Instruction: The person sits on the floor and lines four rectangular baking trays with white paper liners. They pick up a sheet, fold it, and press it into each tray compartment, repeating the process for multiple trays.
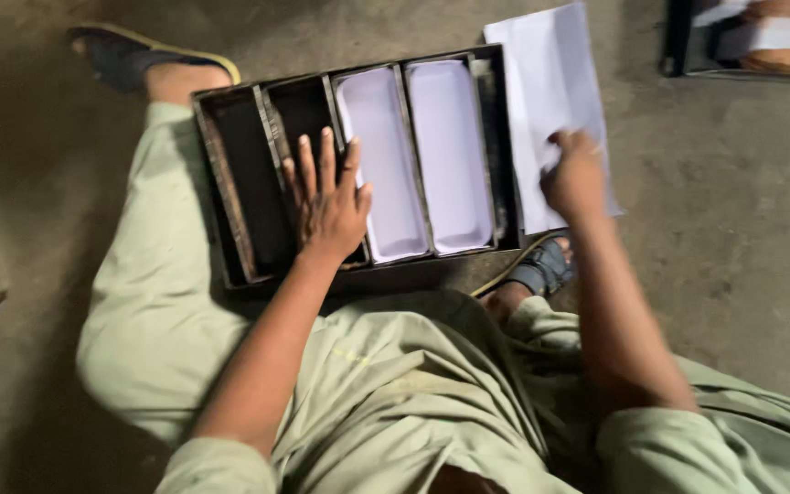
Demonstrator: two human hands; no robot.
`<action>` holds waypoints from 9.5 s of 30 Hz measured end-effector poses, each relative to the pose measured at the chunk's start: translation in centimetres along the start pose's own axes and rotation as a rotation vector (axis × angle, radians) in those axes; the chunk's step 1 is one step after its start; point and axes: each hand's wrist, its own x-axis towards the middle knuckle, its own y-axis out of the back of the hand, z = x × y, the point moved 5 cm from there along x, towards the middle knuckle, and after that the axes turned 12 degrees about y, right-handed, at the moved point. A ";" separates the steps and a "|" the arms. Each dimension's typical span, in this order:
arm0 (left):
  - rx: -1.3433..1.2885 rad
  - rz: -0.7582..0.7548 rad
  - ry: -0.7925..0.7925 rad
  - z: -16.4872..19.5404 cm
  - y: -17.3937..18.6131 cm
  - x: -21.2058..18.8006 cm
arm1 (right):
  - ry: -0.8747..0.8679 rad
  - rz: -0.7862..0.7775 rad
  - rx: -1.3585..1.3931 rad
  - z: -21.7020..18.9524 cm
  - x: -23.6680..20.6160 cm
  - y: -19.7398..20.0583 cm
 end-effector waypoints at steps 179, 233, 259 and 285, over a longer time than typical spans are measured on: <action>-0.866 0.141 0.022 -13.5 8.7 10.1 | -0.079 -0.133 1.139 -23.8 12.4 -9.3; 0.229 0.048 0.105 -20.2 7.3 13.8 | 0.576 -0.719 0.264 -34.1 -2.6 -4.9; -0.088 -0.353 -0.422 -17.2 9.1 -5.7 | 0.727 -0.583 0.201 -38.9 0.4 -6.8; 0.232 -0.024 -0.038 -17.0 2.5 8.0 | 0.673 -0.684 0.072 -41.3 -2.9 -8.0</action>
